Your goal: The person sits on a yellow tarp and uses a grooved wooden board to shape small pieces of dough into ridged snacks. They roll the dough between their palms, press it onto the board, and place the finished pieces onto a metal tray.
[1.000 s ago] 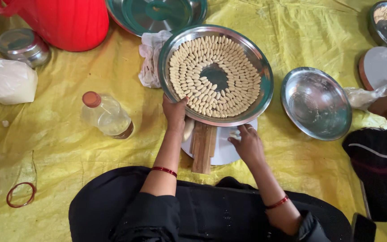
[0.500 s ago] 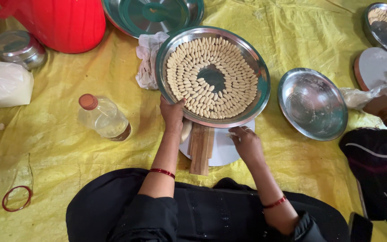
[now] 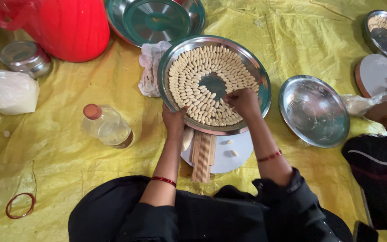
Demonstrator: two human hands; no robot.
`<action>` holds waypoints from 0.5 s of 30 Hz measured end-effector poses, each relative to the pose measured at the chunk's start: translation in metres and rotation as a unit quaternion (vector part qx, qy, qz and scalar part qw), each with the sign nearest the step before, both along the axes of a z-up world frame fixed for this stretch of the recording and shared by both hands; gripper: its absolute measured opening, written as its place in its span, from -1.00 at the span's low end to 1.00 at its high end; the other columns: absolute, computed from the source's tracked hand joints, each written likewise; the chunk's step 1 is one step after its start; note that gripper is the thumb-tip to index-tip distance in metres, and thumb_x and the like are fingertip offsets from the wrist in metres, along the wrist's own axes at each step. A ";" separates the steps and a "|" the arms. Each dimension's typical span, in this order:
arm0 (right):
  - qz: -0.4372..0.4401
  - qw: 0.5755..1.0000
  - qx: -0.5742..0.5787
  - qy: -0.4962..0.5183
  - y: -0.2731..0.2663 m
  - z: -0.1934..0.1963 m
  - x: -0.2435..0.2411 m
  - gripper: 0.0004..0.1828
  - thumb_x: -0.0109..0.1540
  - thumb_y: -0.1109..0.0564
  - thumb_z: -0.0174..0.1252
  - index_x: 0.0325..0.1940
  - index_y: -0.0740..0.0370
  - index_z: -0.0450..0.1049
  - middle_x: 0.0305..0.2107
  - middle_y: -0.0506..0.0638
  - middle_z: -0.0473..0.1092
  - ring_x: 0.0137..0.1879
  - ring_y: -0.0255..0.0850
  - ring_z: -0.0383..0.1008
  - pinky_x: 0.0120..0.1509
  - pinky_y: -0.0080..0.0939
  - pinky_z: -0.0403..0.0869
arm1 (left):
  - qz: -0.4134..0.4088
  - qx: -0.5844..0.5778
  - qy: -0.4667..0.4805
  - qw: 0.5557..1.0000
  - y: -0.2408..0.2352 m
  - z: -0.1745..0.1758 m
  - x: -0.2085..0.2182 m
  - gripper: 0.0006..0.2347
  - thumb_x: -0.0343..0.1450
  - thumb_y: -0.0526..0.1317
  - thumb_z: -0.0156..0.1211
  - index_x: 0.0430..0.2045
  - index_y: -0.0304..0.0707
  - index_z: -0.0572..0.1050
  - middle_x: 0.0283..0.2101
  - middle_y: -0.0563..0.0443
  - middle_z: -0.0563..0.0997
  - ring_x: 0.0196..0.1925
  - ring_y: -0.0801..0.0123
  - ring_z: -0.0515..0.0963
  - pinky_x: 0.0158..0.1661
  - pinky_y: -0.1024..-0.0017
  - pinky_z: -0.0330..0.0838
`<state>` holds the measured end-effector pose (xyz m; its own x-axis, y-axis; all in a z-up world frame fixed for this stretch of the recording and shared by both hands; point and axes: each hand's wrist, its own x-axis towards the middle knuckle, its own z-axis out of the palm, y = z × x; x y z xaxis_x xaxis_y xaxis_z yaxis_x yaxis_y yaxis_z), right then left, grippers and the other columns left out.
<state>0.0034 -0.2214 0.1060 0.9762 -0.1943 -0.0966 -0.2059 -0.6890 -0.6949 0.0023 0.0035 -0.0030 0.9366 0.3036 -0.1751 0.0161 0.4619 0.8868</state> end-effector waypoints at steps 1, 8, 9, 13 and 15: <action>0.010 0.999 -0.048 -0.016 0.001 -0.010 0.013 -0.74 0.09 -0.02 0.43 -0.24 0.15 0.69 -0.49 0.02 0.60 -0.45 -0.25 0.59 -0.27 -0.17 0.57 | 0.002 0.003 0.007 1.000 0.000 0.002 -0.001 -0.45 0.22 -0.56 0.29 0.14 -0.41 0.35 0.09 -0.17 0.60 0.09 0.23 0.60 0.12 0.42 0.42; -0.006 0.980 -0.200 0.024 0.011 -0.045 0.059 -0.91 0.07 0.10 0.42 -0.34 0.02 0.73 -0.44 0.08 0.59 -0.26 -0.05 0.61 -0.06 -0.05 0.55 | 0.004 0.003 0.017 1.000 -0.002 0.005 -0.005 -0.46 0.23 -0.55 0.26 0.15 -0.41 0.36 0.09 -0.18 0.60 0.10 0.21 0.61 0.12 0.40 0.43; -0.014 0.979 -0.198 0.041 0.012 -0.044 0.062 -0.91 0.07 0.15 0.39 -0.36 0.00 0.74 -0.43 0.07 0.60 -0.23 -0.06 0.62 -0.03 -0.06 0.55 | 0.004 0.006 0.027 1.000 -0.002 0.006 -0.004 -0.46 0.23 -0.55 0.27 0.14 -0.40 0.36 0.09 -0.18 0.60 0.10 0.21 0.62 0.11 0.39 0.44; -0.009 0.975 -0.217 0.051 0.018 -0.040 0.057 -0.89 0.05 0.09 0.42 -0.34 -0.05 0.73 -0.40 0.03 0.60 -0.20 -0.07 0.61 -0.02 -0.06 0.55 | 0.011 0.015 0.026 0.999 -0.002 0.004 -0.004 -0.45 0.22 -0.54 0.27 0.15 -0.38 0.34 0.09 -0.17 0.60 0.11 0.23 0.60 0.12 0.40 0.43; -0.017 0.974 -0.221 0.047 0.021 -0.031 0.052 -0.91 0.07 0.07 0.41 -0.34 -0.07 0.73 -0.40 0.01 0.60 -0.21 -0.08 0.61 -0.03 -0.06 0.56 | 0.014 0.025 0.027 0.999 -0.004 0.003 -0.002 -0.44 0.22 -0.54 0.29 0.16 -0.37 0.34 0.09 -0.17 0.60 0.11 0.23 0.60 0.13 0.40 0.42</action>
